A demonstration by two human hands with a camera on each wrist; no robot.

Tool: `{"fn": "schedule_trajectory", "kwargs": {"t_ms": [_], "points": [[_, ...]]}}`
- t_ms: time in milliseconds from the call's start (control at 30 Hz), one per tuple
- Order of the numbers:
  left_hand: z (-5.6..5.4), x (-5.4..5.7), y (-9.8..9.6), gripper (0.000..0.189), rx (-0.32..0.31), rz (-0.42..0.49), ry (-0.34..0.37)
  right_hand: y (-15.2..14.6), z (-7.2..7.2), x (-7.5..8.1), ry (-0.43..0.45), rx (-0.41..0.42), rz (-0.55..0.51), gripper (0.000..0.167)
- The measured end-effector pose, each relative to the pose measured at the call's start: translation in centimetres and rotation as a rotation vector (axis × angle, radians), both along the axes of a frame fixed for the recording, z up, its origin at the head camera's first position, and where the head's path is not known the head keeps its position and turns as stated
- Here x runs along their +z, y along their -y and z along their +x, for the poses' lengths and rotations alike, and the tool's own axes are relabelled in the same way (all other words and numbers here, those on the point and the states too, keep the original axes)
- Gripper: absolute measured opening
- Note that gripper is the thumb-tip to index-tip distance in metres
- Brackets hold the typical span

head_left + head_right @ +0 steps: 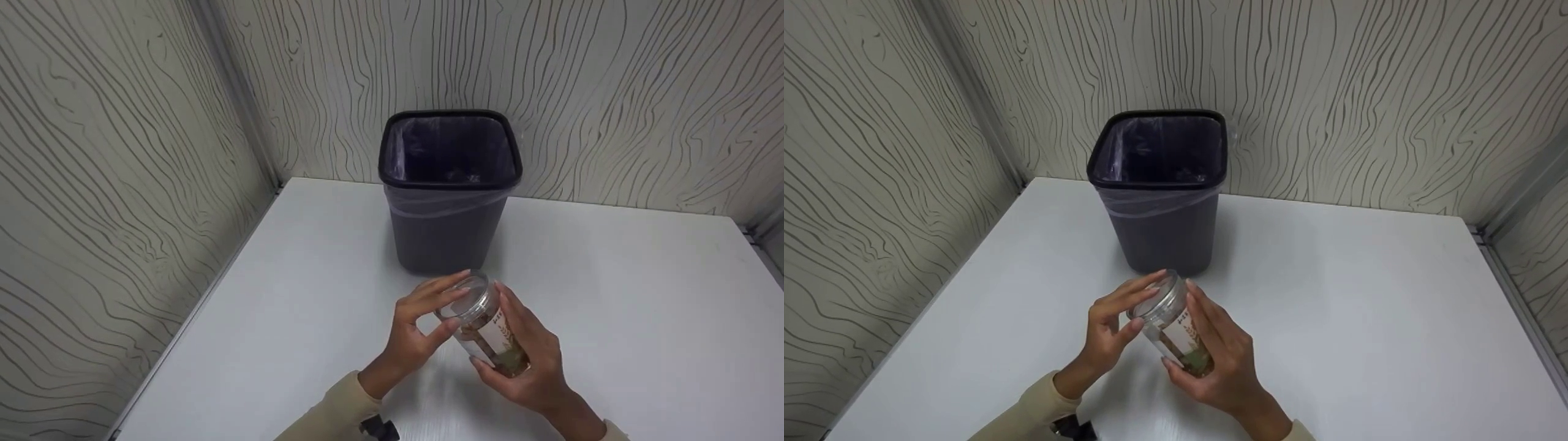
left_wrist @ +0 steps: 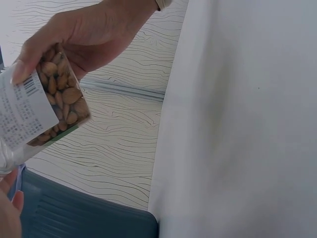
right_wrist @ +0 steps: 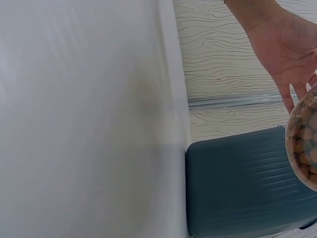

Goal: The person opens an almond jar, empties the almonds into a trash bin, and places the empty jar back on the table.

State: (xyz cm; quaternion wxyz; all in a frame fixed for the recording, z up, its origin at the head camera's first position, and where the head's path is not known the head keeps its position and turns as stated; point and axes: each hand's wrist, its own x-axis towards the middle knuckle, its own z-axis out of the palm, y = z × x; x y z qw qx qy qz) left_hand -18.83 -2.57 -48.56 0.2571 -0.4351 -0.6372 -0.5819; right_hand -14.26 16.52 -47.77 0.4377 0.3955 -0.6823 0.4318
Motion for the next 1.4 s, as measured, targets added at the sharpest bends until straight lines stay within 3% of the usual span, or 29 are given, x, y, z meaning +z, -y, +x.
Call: {"fn": "schedule_trajectory", "kwargs": {"t_ms": [467, 967, 1233, 1400], "points": [[1.0, 0.8, -0.3, 0.036, 0.078, -0.008, 0.015, -0.2, -0.2, -0.7, -0.02, -0.015, 0.003, 0.081], [1.7, 0.9, -0.5, 0.036, 0.159, -0.031, 0.034, -0.1, -0.2, -0.7, -0.037, -0.037, 0.0, 0.079], [1.9, 1.1, -0.6, 0.039, 0.136, -0.024, 0.044, -0.1, -0.1, -0.7, -0.031, -0.043, -0.007, 0.08], [1.6, 1.1, -0.5, 0.042, 0.069, -0.007, 0.065, 0.0, -0.1, -0.6, -0.03, -0.026, -0.021, 0.08]]}}
